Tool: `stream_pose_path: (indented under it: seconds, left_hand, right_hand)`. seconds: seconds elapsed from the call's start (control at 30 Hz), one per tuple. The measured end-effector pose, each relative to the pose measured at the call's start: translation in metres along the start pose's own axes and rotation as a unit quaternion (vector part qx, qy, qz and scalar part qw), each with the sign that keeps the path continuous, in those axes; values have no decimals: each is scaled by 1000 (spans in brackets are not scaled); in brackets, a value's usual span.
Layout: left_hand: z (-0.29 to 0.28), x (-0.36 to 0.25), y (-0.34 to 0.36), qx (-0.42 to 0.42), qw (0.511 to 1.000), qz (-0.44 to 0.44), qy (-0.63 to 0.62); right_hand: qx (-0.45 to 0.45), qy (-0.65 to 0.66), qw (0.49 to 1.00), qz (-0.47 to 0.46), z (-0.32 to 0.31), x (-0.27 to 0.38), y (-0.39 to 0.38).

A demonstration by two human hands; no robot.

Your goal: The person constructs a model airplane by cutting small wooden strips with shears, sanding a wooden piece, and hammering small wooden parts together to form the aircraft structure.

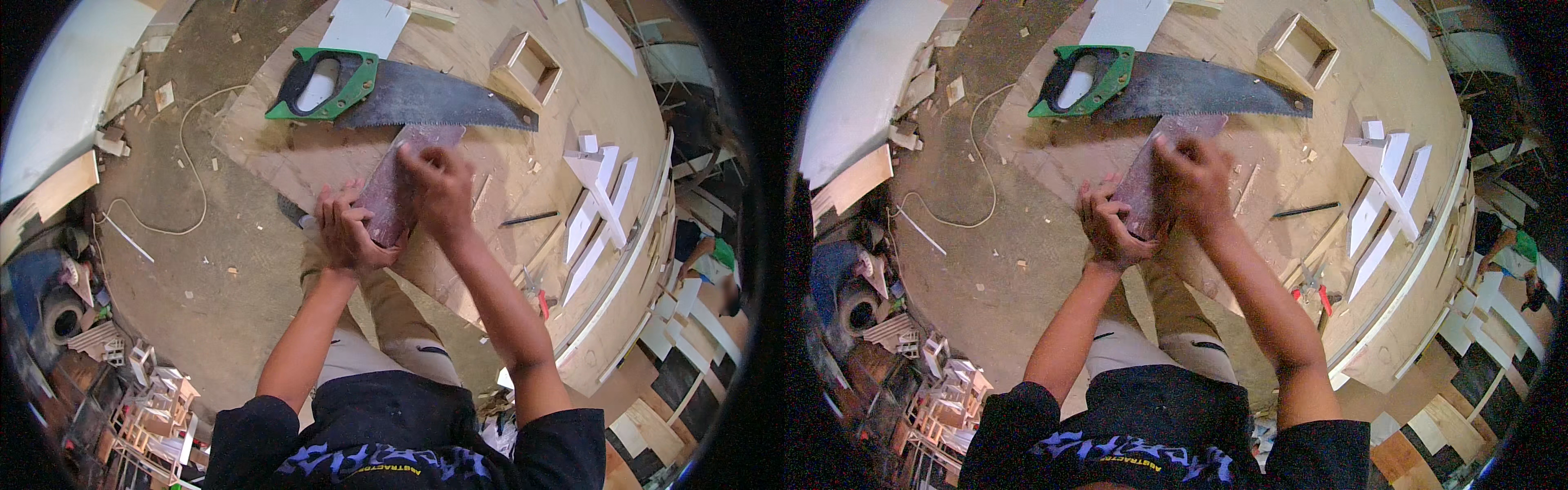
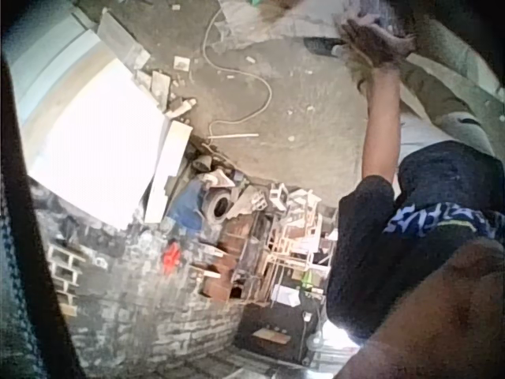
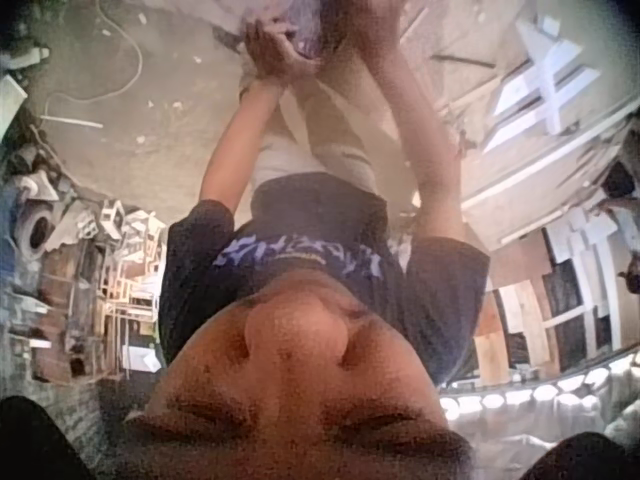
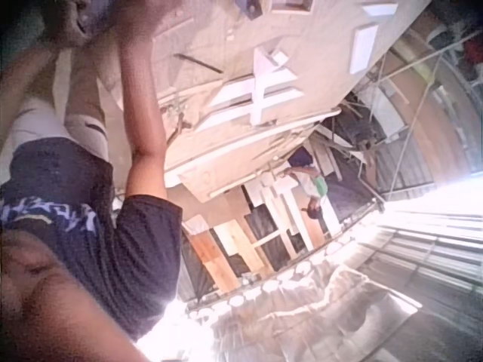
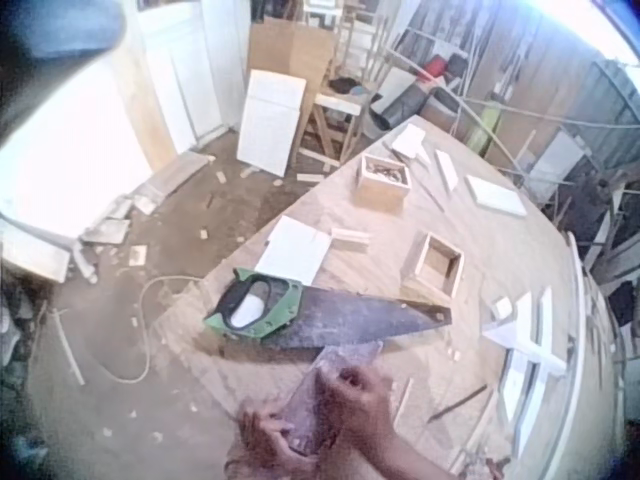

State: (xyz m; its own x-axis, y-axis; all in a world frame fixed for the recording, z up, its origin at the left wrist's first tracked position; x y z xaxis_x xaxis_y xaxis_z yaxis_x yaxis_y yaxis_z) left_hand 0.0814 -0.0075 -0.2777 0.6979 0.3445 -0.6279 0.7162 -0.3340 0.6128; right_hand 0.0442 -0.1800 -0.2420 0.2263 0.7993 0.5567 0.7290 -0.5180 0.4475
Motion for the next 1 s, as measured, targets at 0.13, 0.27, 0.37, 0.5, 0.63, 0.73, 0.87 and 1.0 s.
stream_pose_path:
  seconds: [0.13,0.27,0.37,0.5,0.63,0.73,0.87,1.0]
  left_hand:
    - [-1,2,-1,-11,1000,-4,-12]
    - [-1,-2,1,6,1000,-21,3]
    - [0,0,0,9,1000,-18,-8]
    - [2,0,-1,10,1000,-15,-5]
    - [-1,1,-1,11,1000,-4,-5]
    - [-2,-1,1,5,1000,3,-7]
    - [-1,-2,1,-6,1000,6,14]
    - [0,4,-4,3,1000,-4,-8]
  right_hand:
    - [64,4,996,-63,-3,38,-19]
    - [24,-45,998,-21,-4,-5,14]
    - [48,12,998,-51,5,35,-31]
    - [14,40,999,26,2,-6,-5]
    - [31,-16,999,-14,4,15,-7]
    - [64,-14,998,-23,0,30,-18]
    - [8,-27,999,-25,3,0,-4]
    - [70,-27,997,-26,0,37,-23]
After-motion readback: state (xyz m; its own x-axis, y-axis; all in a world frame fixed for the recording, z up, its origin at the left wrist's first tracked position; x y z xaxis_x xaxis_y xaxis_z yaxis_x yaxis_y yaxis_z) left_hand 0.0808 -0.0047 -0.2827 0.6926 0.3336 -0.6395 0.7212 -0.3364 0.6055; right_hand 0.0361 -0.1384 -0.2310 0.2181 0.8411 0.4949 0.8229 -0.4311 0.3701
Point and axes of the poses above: each hand's wrist, its own y-axis towards the middle knuckle, its own z-axis out of the palm, x = y × z, the point moved 6 cm from there along y, towards the middle knuckle, and after that the axes turned 13 degrees about -x, right-handed, at the moved point
